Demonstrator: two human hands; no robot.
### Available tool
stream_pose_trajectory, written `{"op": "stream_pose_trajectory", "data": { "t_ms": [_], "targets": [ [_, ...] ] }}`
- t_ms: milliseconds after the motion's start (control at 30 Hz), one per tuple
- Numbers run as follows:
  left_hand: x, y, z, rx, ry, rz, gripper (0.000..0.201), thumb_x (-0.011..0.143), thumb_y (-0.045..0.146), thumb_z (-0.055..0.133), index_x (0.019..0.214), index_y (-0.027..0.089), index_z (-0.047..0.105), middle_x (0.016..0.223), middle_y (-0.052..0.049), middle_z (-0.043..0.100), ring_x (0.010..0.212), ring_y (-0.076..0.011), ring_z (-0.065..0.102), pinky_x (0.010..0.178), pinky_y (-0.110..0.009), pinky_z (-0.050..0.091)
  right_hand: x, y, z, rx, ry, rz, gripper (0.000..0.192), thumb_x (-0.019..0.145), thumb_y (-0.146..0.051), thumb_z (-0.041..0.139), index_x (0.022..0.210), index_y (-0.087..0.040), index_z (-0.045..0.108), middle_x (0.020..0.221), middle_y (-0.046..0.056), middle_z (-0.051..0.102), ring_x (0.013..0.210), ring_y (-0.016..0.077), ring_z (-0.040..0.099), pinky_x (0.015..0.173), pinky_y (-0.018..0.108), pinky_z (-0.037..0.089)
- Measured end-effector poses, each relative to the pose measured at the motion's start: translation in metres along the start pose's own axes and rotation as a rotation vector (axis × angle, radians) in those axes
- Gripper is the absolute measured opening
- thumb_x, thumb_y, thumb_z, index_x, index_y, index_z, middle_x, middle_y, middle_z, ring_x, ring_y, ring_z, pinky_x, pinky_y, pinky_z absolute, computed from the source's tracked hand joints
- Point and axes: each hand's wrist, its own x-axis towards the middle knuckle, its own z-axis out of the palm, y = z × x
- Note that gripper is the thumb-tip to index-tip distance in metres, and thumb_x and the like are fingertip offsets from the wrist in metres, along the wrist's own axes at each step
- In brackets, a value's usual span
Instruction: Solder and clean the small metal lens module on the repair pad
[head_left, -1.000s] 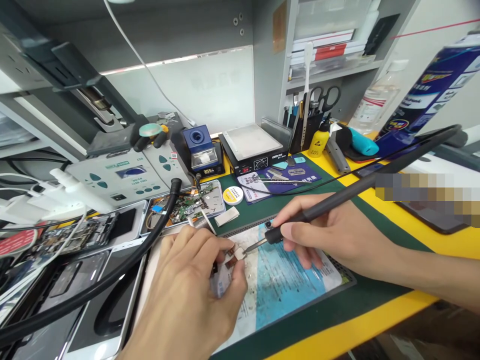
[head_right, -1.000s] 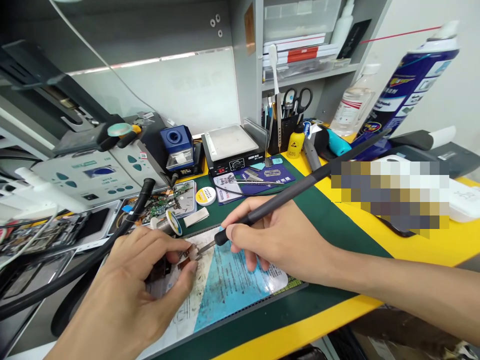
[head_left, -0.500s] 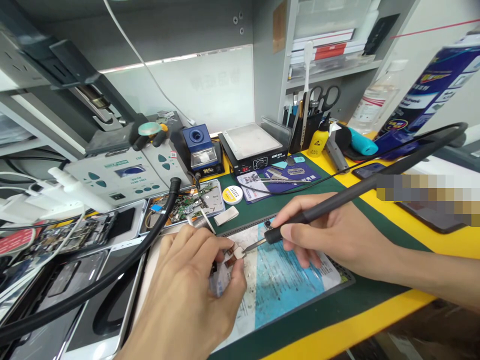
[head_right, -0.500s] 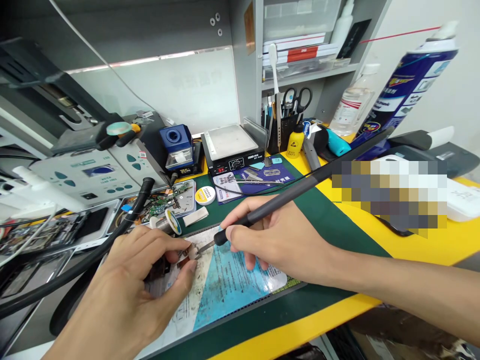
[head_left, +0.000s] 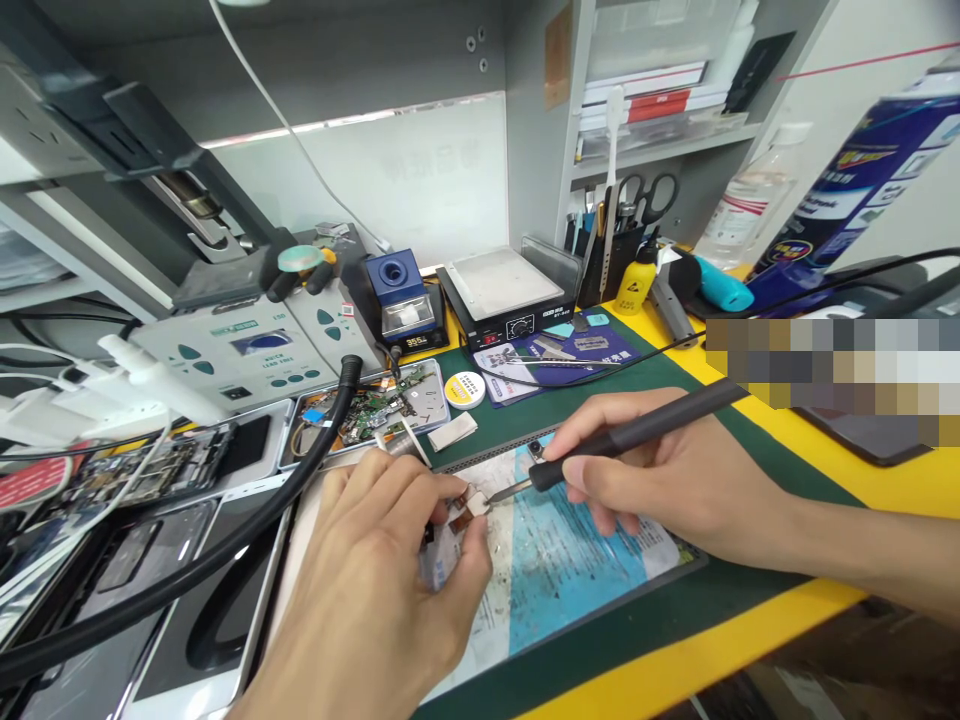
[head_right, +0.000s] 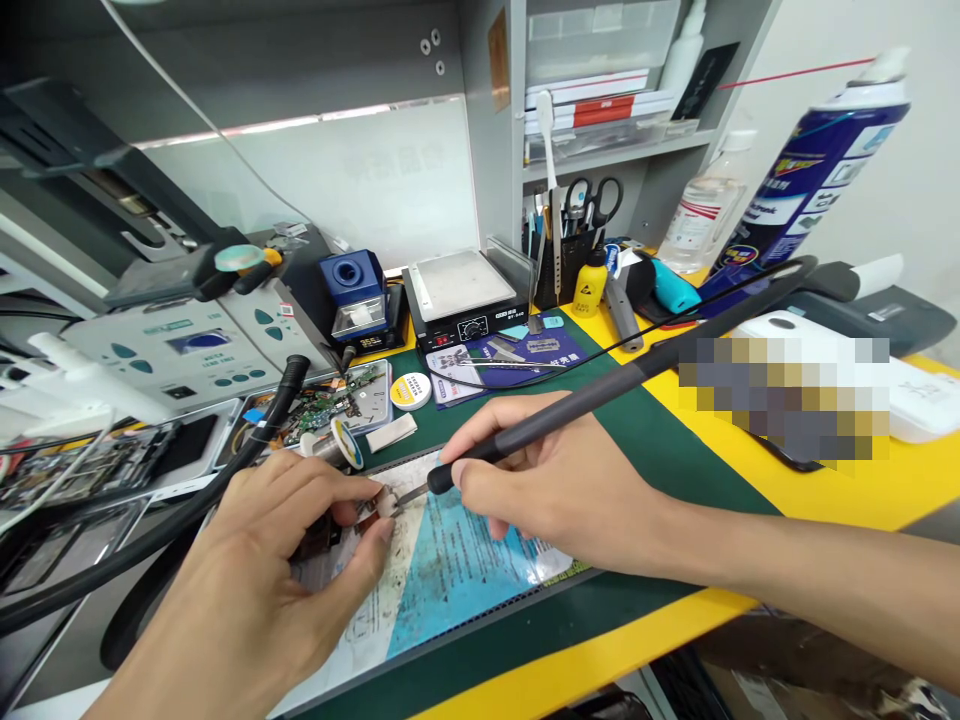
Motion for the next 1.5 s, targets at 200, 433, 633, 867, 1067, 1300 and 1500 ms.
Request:
{"op": "stream_pose_trajectory", "data": {
  "t_ms": [200, 433, 633, 867, 1067, 1300, 1500],
  "targets": [
    [0.0005, -0.0006, -0.0004, 0.0, 0.008, 0.004, 0.009, 0.087, 0.024, 0.063, 0.095, 0.021, 0.063, 0.083, -0.001, 0.062, 0.082, -0.0217, 0.053, 0.077, -0.04, 0.038, 0.0008, 0.0023, 0.0013, 0.012, -0.003, -0.054, 0.007, 0.072, -0.02, 0.071, 0.079, -0.023, 0.072, 0.056, -0.001, 0.066, 0.042, 0.0126, 0.059, 0.036, 0.019, 0.043],
    [0.0, -0.0005, 0.0001, -0.015, 0.004, 0.001, 0.009, 0.087, 0.025, 0.063, 0.095, 0.021, 0.063, 0.081, -0.001, 0.061, 0.081, -0.0217, 0.053, 0.076, -0.039, 0.038, -0.0026, 0.0029, 0.0015, -0.092, 0.01, -0.108, 0.009, 0.073, -0.025, 0.071, 0.081, -0.021, 0.074, 0.06, 0.002, 0.068, 0.045, 0.015, 0.059, 0.04, 0.024, 0.043],
    [0.0001, -0.0007, -0.0009, -0.007, 0.008, 0.009, 0.008, 0.087, 0.025, 0.063, 0.095, 0.021, 0.063, 0.08, -0.001, 0.062, 0.08, -0.0214, 0.053, 0.076, -0.04, 0.038, -0.0024, 0.0031, 0.0009, -0.071, 0.005, -0.109, 0.008, 0.072, -0.023, 0.072, 0.079, -0.021, 0.074, 0.06, 0.001, 0.068, 0.044, 0.0146, 0.059, 0.038, 0.023, 0.043],
    [-0.0001, -0.0013, 0.0, -0.007, 0.001, 0.003, 0.007, 0.087, 0.025, 0.063, 0.094, 0.022, 0.063, 0.079, -0.001, 0.061, 0.08, -0.021, 0.053, 0.075, -0.039, 0.038, -0.0015, 0.0015, -0.0008, 0.016, -0.016, -0.076, 0.004, 0.075, -0.021, 0.071, 0.079, -0.022, 0.071, 0.061, -0.001, 0.067, 0.044, 0.0127, 0.061, 0.037, 0.019, 0.045],
    [0.0004, -0.0004, -0.0004, -0.004, 0.007, 0.01, 0.008, 0.087, 0.025, 0.063, 0.094, 0.021, 0.062, 0.078, -0.001, 0.06, 0.079, -0.0208, 0.052, 0.075, -0.04, 0.038, -0.0009, 0.002, -0.0008, 0.026, -0.024, -0.065, 0.005, 0.075, -0.022, 0.071, 0.08, -0.022, 0.072, 0.059, -0.001, 0.066, 0.044, 0.0126, 0.061, 0.037, 0.019, 0.044],
    [-0.0002, -0.0015, 0.0, -0.004, 0.009, 0.008, 0.009, 0.087, 0.025, 0.063, 0.095, 0.022, 0.063, 0.08, -0.001, 0.061, 0.08, -0.0216, 0.053, 0.075, -0.04, 0.038, -0.0017, 0.0018, -0.0003, 0.002, -0.026, -0.075, 0.006, 0.075, -0.02, 0.071, 0.08, -0.022, 0.072, 0.059, -0.002, 0.066, 0.045, 0.0119, 0.061, 0.038, 0.018, 0.045],
    [0.0012, -0.0014, 0.001, -0.002, 0.006, 0.004, 0.007, 0.087, 0.024, 0.063, 0.094, 0.022, 0.062, 0.079, -0.001, 0.061, 0.08, -0.0211, 0.052, 0.075, -0.039, 0.038, -0.0009, 0.0025, 0.0001, 0.004, -0.017, -0.073, 0.005, 0.075, -0.021, 0.071, 0.079, -0.022, 0.072, 0.06, -0.001, 0.067, 0.044, 0.0127, 0.061, 0.036, 0.019, 0.045]
  ]
}}
